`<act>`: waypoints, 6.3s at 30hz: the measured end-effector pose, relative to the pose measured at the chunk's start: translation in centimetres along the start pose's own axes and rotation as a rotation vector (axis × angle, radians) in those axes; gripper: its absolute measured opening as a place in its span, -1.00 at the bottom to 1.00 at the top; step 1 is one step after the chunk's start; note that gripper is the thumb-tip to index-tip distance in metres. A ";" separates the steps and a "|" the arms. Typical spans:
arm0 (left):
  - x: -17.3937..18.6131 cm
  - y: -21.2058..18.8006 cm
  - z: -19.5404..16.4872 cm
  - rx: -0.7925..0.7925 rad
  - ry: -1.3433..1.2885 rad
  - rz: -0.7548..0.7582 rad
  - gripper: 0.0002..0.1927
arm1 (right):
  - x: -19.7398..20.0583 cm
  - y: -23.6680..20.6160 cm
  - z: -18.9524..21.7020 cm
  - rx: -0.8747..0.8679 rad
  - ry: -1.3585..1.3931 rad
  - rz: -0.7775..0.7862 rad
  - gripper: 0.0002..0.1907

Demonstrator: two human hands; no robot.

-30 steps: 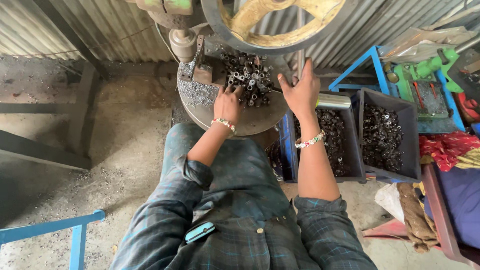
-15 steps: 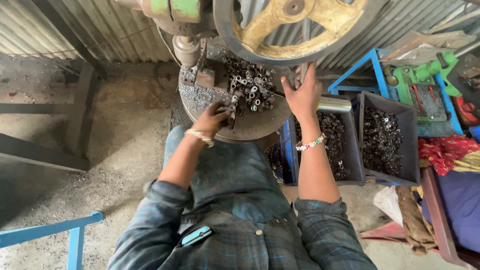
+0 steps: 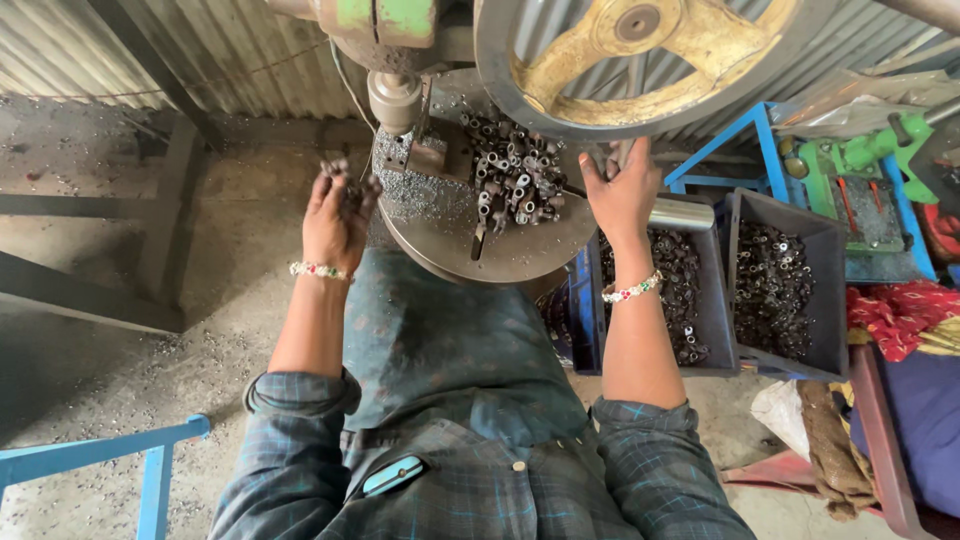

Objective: The person stands at a bench drill press and works through a pile of small dark metal fittings on the machine table. They pick up a fitting, position it under the drill bit, operate the press to drill it, then drop the finished piece into a bin beside the machine, repeating the cycle.

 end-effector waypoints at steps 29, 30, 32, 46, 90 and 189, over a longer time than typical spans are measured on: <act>-3.3 7.6 -2.8 0.009 0.440 0.081 -0.94 | -2.5 -0.1 -3.5 -0.017 -0.198 -0.006 -0.48; -3.1 7.7 -2.7 0.008 0.461 0.062 -0.95 | -3.1 0.4 -3.6 0.127 -0.317 -0.006 -0.47; -2.6 7.7 -2.5 0.005 0.501 0.022 -0.95 | -4.5 2.0 -4.0 0.142 -0.290 0.020 -0.28; -1.8 7.9 -2.1 0.049 0.446 0.053 -0.92 | -7.8 14.2 -1.7 -0.122 -0.667 0.090 -0.37; -1.7 9.1 -1.9 0.171 0.498 -0.115 -0.70 | -4.1 -1.2 -3.6 0.042 -0.506 -0.008 -0.60; -2.7 5.9 -2.1 -0.454 0.953 -0.110 -0.86 | -9.1 5.8 -7.0 0.336 -1.100 0.097 -0.53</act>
Point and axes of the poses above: each hand's wrist, its own y-axis towards the middle knuckle, its own x-axis out of the back of the hand, z = x × y, the point moved 2 cm from there along y, towards the middle knuckle, and after that the axes turned 5 degrees about x, right-handed, at the moved point
